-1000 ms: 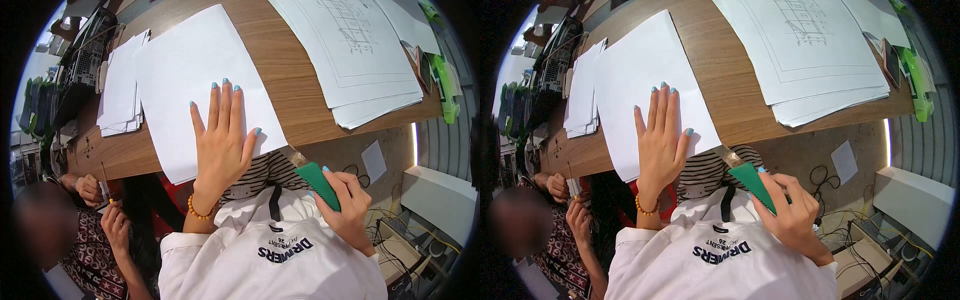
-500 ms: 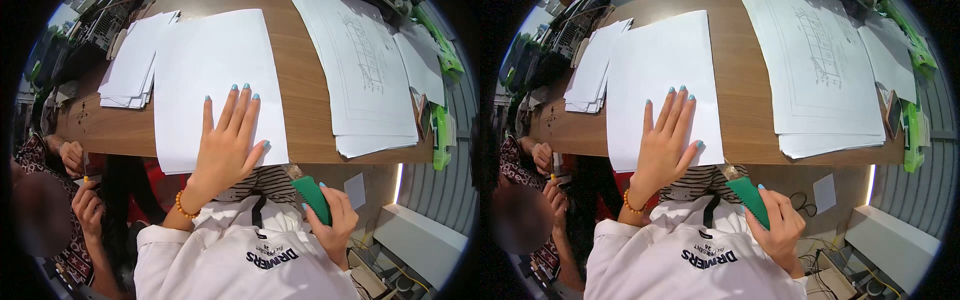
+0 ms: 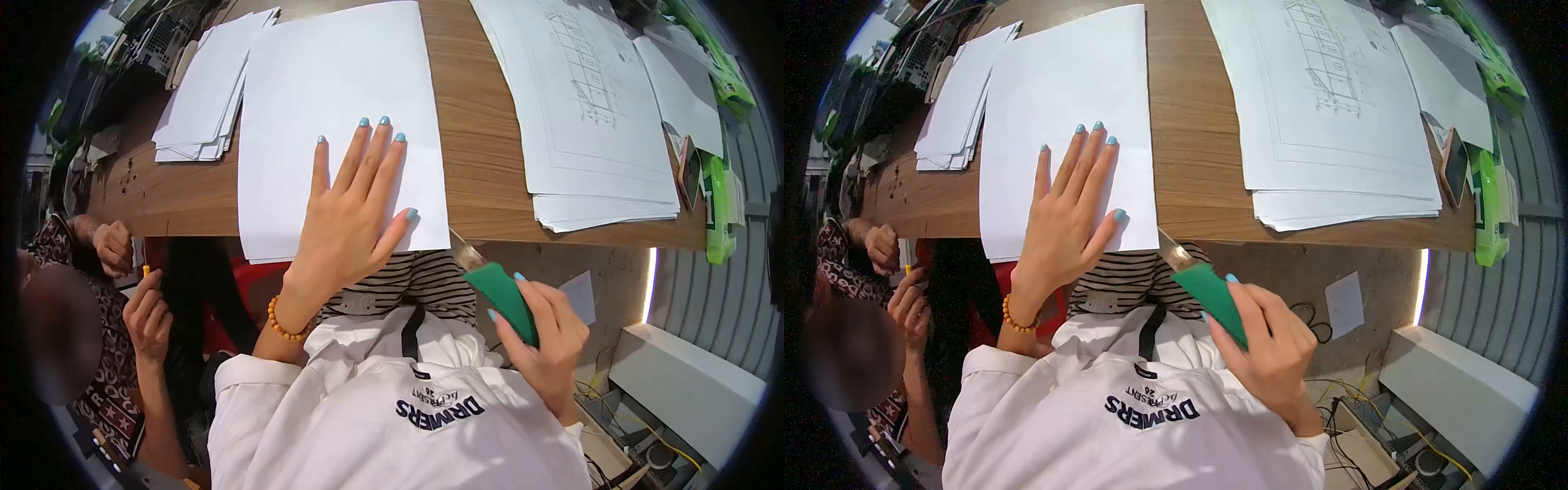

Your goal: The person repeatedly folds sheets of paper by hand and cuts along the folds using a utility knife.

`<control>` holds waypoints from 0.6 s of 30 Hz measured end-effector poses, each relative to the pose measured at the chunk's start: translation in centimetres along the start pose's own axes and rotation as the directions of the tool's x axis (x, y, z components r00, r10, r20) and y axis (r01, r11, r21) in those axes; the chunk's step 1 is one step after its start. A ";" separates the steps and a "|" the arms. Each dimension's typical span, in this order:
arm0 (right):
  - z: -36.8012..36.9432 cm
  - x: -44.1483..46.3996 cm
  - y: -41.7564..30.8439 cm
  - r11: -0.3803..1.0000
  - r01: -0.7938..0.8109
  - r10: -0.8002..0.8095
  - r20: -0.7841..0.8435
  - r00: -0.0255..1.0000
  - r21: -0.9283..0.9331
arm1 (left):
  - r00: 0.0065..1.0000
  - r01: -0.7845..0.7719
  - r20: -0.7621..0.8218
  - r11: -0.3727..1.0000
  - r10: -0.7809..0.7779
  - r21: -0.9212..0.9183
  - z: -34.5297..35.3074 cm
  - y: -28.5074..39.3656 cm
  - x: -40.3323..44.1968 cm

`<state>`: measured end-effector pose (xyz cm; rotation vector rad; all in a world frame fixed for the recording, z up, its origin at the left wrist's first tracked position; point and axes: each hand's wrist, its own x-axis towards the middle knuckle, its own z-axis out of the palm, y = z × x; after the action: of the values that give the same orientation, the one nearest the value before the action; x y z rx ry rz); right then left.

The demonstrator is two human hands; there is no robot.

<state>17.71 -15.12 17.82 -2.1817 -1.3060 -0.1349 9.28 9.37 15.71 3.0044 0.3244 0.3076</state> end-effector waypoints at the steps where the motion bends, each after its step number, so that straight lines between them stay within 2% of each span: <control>1: 0.1 0.4 -0.1 1.000 0.022 -0.022 -0.003 1.000 -0.003 | 1.000 -0.006 0.001 1.000 0.006 -0.002 0.0 0.0 -0.1; 3: 0.4 0.8 0.2 1.000 0.016 -0.016 -0.007 1.000 0.009 | 0.998 0.038 0.043 0.999 -0.039 0.029 -0.1 -0.1 -0.1; 11: 0.8 0.9 0.5 0.999 0.003 -0.003 0.005 1.000 0.054 | 0.999 0.005 0.034 1.000 -0.004 -0.024 -0.2 -0.1 -0.1; 18: 1.8 2.8 0.6 0.999 0.032 -0.031 -0.042 0.999 0.018 | 1.000 -0.012 0.025 0.999 0.014 -0.044 -0.2 -0.2 -0.2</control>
<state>19.30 -12.17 17.11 -2.1324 -1.3136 -0.1787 8.99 9.58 15.84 2.9657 0.2920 0.2746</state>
